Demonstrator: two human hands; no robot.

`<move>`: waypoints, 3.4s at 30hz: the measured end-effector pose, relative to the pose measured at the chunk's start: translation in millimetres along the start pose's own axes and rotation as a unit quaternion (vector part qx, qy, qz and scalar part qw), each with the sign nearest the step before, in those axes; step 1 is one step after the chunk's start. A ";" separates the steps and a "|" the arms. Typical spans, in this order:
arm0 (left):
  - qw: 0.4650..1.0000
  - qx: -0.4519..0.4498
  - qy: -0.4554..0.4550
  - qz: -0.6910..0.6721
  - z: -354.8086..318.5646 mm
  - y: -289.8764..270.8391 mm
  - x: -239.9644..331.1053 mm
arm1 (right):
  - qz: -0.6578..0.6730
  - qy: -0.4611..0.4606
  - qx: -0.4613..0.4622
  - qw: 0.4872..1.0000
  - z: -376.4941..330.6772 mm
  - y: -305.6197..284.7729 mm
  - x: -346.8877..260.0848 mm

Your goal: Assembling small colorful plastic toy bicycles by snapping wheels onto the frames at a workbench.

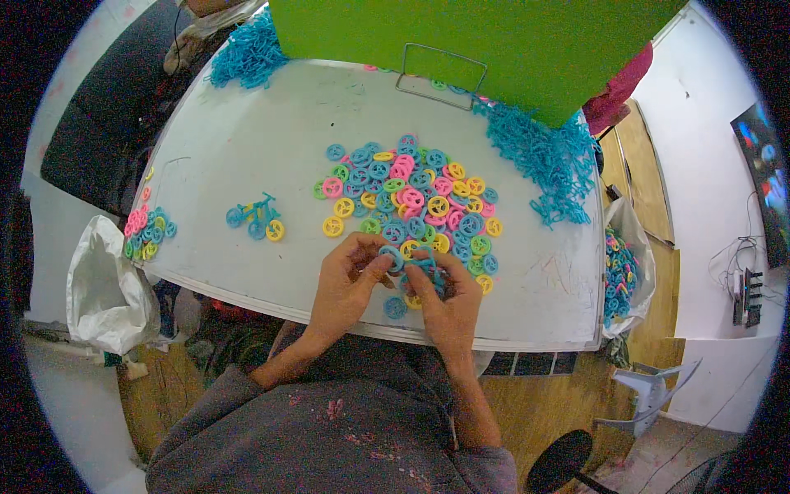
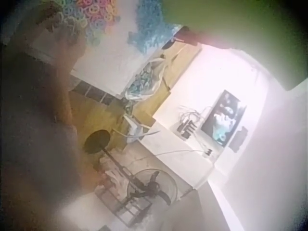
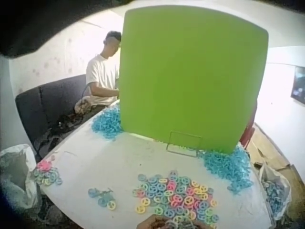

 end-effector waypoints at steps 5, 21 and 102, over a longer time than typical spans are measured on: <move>0.999 0.010 -0.005 -0.038 -4.3 5.8 -5.0 | 0.020 -0.029 0.026 0.999 -0.6 0.8 -10.2; 0.997 -0.041 0.003 -0.066 2.5 5.4 -11.4 | -0.022 -0.036 0.027 0.999 0.9 -10.3 1.0; 0.869 0.355 0.117 0.326 -16.1 -186.5 26.6 | -0.379 -0.198 0.217 0.877 70.9 -150.8 -27.1</move>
Point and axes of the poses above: each hand's wrist, its own z-axis towards the middle knuckle, its own y-axis out of the palm, x = y × z, the point moved 5 cm from there along z, towards the middle knuckle, and after that the axes turned 5 degrees about z, right-handed, at the moved point
